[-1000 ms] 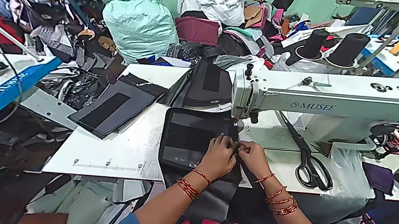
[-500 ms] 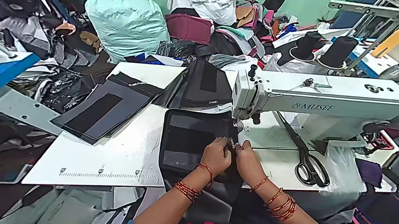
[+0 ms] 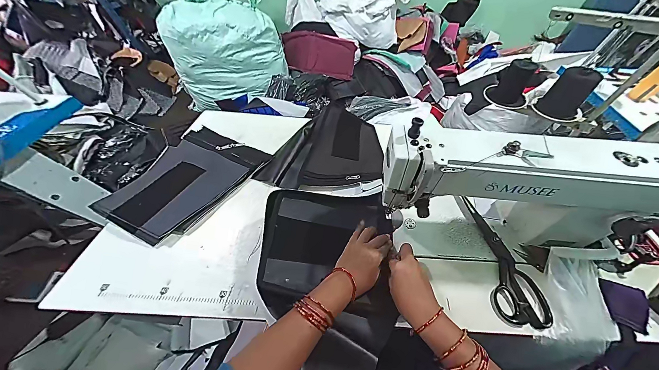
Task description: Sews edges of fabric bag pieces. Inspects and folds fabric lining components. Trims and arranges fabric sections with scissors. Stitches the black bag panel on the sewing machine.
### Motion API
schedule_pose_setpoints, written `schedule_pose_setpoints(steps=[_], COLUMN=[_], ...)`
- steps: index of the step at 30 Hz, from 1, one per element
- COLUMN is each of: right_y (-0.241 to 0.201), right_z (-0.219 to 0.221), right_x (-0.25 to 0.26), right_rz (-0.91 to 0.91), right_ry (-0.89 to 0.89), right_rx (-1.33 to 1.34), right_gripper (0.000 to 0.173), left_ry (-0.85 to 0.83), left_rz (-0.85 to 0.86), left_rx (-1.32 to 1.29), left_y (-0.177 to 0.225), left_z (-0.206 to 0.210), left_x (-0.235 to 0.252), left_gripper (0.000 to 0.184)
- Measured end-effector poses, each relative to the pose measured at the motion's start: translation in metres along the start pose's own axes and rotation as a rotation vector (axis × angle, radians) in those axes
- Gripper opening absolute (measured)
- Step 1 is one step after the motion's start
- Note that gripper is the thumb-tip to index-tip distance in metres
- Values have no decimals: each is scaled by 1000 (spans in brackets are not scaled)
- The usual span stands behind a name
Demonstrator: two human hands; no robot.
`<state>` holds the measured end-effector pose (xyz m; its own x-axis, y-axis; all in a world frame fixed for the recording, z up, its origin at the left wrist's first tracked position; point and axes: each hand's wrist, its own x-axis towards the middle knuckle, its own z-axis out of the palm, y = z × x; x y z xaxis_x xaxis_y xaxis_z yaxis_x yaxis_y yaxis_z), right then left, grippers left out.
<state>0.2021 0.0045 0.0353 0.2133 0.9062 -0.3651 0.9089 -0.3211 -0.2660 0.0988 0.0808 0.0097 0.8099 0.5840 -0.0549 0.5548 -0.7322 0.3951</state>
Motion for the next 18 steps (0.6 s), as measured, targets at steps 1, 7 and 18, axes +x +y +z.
schedule_pose_setpoints(steps=[1, 7, 18], right_y=[0, 2, 8], right_z=[0, 0, -13], right_x=[0, 5, 42], right_rz=[0, -8, -7], right_ry=[3, 9, 51], right_rx=[-3, 20, 130], right_gripper=[31, 31, 37], left_ry=[-12, -29, 13], left_rz=[-14, -55, -57], left_rx=[-44, -86, -70], left_y=[0, 0, -16], left_z=[0, -1, -11], left_x=[1, 5, 37], left_gripper=[38, 39, 34])
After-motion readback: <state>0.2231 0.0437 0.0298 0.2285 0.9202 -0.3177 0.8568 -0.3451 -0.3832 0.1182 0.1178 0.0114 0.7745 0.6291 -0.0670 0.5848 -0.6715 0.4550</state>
